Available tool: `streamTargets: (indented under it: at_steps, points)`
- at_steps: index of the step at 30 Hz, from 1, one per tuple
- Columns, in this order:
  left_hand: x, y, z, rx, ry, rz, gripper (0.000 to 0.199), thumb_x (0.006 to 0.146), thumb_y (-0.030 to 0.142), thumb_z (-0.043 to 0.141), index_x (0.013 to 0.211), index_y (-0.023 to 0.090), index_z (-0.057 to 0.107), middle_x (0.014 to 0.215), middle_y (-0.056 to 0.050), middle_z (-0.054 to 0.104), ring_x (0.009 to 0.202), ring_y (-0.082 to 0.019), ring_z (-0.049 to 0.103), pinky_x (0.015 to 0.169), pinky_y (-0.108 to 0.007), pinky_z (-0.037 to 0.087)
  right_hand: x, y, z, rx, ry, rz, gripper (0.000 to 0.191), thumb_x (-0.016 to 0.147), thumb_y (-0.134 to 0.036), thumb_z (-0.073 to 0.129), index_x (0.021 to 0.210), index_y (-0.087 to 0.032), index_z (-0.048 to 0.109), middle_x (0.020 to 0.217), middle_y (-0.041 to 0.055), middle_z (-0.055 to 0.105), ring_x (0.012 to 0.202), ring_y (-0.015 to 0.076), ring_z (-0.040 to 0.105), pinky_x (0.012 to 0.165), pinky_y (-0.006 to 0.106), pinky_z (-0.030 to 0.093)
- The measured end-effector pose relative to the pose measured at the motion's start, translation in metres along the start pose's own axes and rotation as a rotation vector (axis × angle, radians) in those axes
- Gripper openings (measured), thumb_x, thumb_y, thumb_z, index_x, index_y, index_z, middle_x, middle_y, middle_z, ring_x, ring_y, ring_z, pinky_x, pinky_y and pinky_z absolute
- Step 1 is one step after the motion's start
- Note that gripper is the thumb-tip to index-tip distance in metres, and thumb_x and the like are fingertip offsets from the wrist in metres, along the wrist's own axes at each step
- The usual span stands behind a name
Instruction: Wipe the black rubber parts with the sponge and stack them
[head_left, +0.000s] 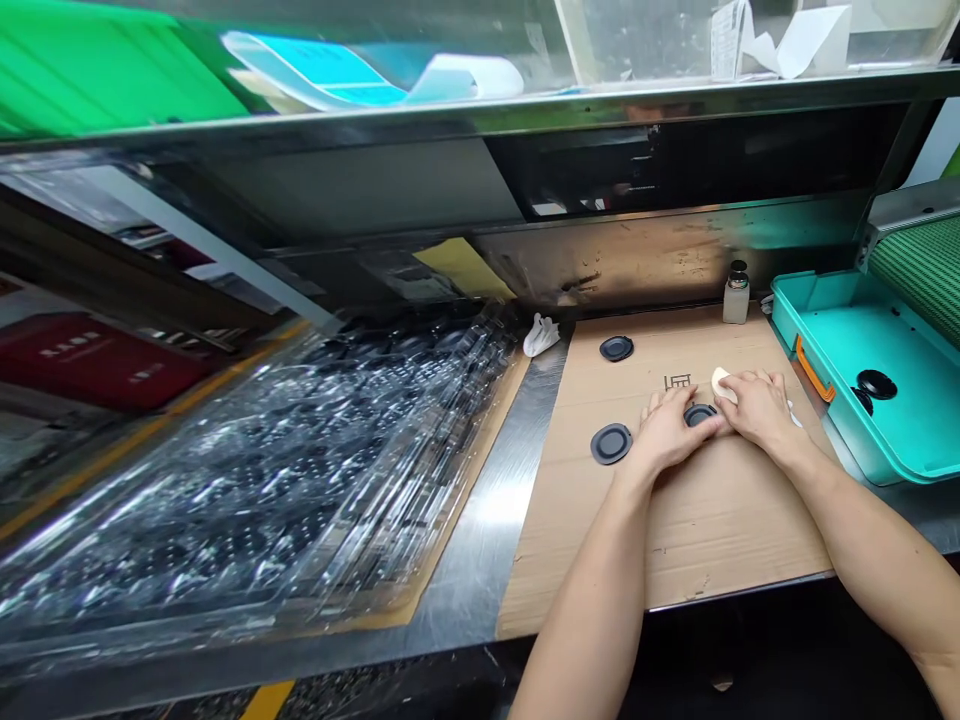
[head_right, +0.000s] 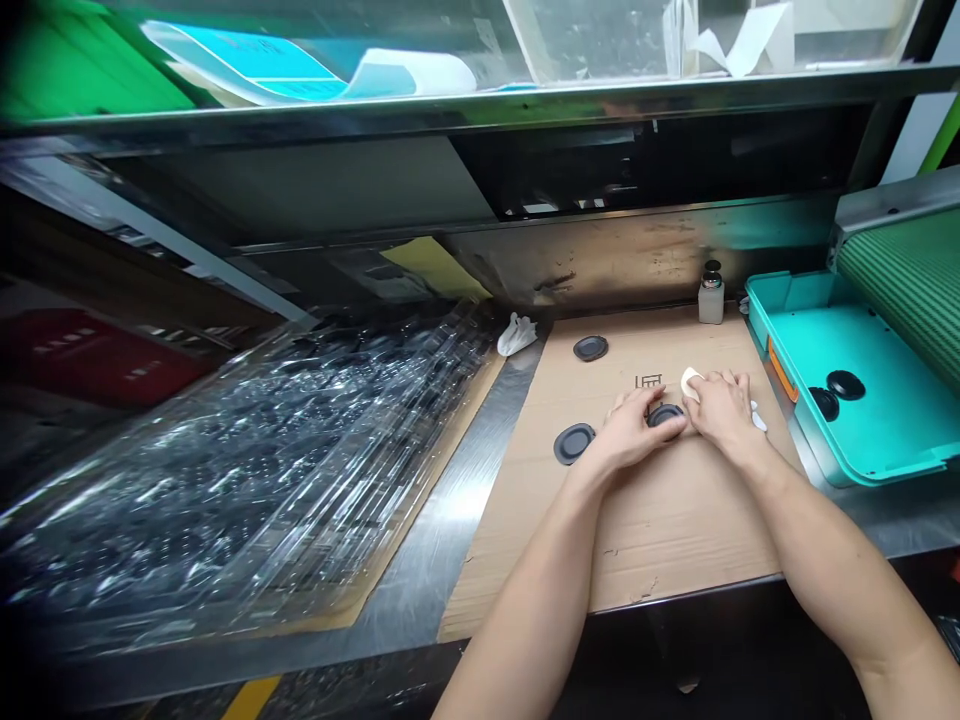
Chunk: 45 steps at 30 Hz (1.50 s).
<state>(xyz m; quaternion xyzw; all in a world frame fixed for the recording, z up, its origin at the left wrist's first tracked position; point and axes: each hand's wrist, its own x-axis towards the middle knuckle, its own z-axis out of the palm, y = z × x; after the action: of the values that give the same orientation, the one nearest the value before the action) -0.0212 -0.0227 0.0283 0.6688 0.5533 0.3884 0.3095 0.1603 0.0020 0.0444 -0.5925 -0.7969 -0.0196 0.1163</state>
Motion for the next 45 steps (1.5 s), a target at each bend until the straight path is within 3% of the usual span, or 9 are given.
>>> streamTargets:
  at_steps: [3, 8, 12, 17, 20, 25, 31, 38, 45]
  points:
    - [0.000, 0.000, -0.001, 0.060, -0.110, 0.080, 0.068, 0.058, 0.039, 0.093, 0.121, 0.026, 0.069, 0.132, -0.013, 0.065, 0.130, -0.038, 0.050, 0.115, -0.053, 0.034, 0.000, 0.000, 0.001, 0.002, 0.001, -0.007, 0.026, 0.100, -0.037, 0.051, 0.111, -0.024, 0.071, 0.111, 0.0111, 0.073, 0.108, 0.0294, 0.056, 0.089, 0.042, 0.027]
    - [-0.010, 0.012, -0.006, 0.080, -0.065, 0.170, 0.059, 0.070, 0.026, 0.082, 0.127, 0.025, 0.067, 0.125, -0.012, 0.068, 0.120, -0.033, 0.058, 0.108, -0.049, 0.043, 0.000, 0.002, 0.001, 0.009, -0.002, -0.001, 0.027, 0.100, -0.038, 0.050, 0.112, -0.023, 0.070, 0.111, 0.0116, 0.072, 0.107, 0.0295, 0.056, 0.089, 0.042, 0.027]
    - [-0.039, 0.008, -0.050, 0.278, 0.064, 0.167, 0.058, 0.077, 0.022, 0.071, 0.134, 0.025, 0.061, 0.130, -0.010, 0.066, 0.126, -0.033, 0.055, 0.112, -0.049, 0.041, 0.001, 0.002, 0.002, 0.018, -0.010, -0.014, 0.028, 0.100, -0.038, 0.050, 0.110, -0.022, 0.070, 0.110, 0.0127, 0.071, 0.106, 0.0298, 0.055, 0.090, 0.042, 0.027]
    - [-0.063, -0.030, -0.102, 0.376, 0.061, -0.081, 0.070, 0.075, 0.027, 0.068, 0.143, 0.023, 0.052, 0.135, -0.010, 0.064, 0.127, -0.031, 0.058, 0.114, -0.048, 0.041, 0.000, 0.000, 0.003, 0.031, -0.013, -0.023, 0.028, 0.100, -0.036, 0.049, 0.107, -0.021, 0.071, 0.109, 0.0136, 0.071, 0.107, 0.0301, 0.055, 0.090, 0.043, 0.027]
    - [-0.059, -0.041, -0.099, 0.407, -0.010, -0.115, 0.069, 0.076, 0.034, 0.070, 0.141, 0.020, 0.053, 0.139, -0.012, 0.063, 0.131, -0.032, 0.057, 0.116, -0.049, 0.039, 0.000, 0.000, 0.003, 0.035, -0.013, -0.019, 0.028, 0.100, -0.036, 0.049, 0.107, -0.021, 0.071, 0.109, 0.0137, 0.071, 0.106, 0.0300, 0.055, 0.090, 0.043, 0.027]
    - [-0.049, -0.034, -0.082, 0.484, -0.003, -0.066, 0.058, 0.081, 0.037, 0.067, 0.135, 0.019, 0.059, 0.139, -0.013, 0.064, 0.133, -0.033, 0.055, 0.116, -0.049, 0.038, 0.000, 0.001, 0.003, 0.039, -0.007, -0.028, 0.027, 0.100, -0.035, 0.049, 0.107, -0.021, 0.071, 0.108, 0.0131, 0.071, 0.106, 0.0299, 0.055, 0.090, 0.043, 0.027]
    - [-0.075, -0.039, -0.097, 0.524, -0.038, -0.016, 0.053, 0.085, 0.040, 0.064, 0.133, 0.021, 0.059, 0.135, -0.011, 0.066, 0.129, -0.031, 0.056, 0.115, -0.049, 0.040, 0.000, 0.000, 0.001, 0.040, -0.016, -0.035, 0.027, 0.099, -0.035, 0.050, 0.109, -0.020, 0.071, 0.109, 0.0143, 0.071, 0.108, 0.0308, 0.055, 0.092, 0.045, 0.028]
    - [-0.121, -0.062, -0.102, 0.572, 0.212, 0.002, 0.042, 0.092, 0.048, 0.060, 0.127, 0.025, 0.061, 0.126, -0.011, 0.066, 0.120, -0.032, 0.059, 0.109, -0.051, 0.045, -0.013, -0.020, -0.002, 0.141, -0.007, -0.208, 0.025, 0.100, -0.035, 0.052, 0.112, -0.023, 0.070, 0.117, 0.0106, 0.069, 0.111, 0.0272, 0.052, 0.097, 0.041, 0.034]
    - [-0.122, -0.068, -0.092, 0.551, 0.291, 0.113, 0.048, 0.091, 0.039, 0.064, 0.133, 0.019, 0.058, 0.132, -0.014, 0.062, 0.123, -0.031, 0.056, 0.108, -0.050, 0.046, -0.011, -0.015, 0.025, 0.329, -0.001, -0.314, 0.033, 0.097, -0.033, 0.057, 0.128, -0.025, 0.066, 0.129, 0.0084, 0.065, 0.122, 0.0257, 0.052, 0.103, 0.038, 0.041]
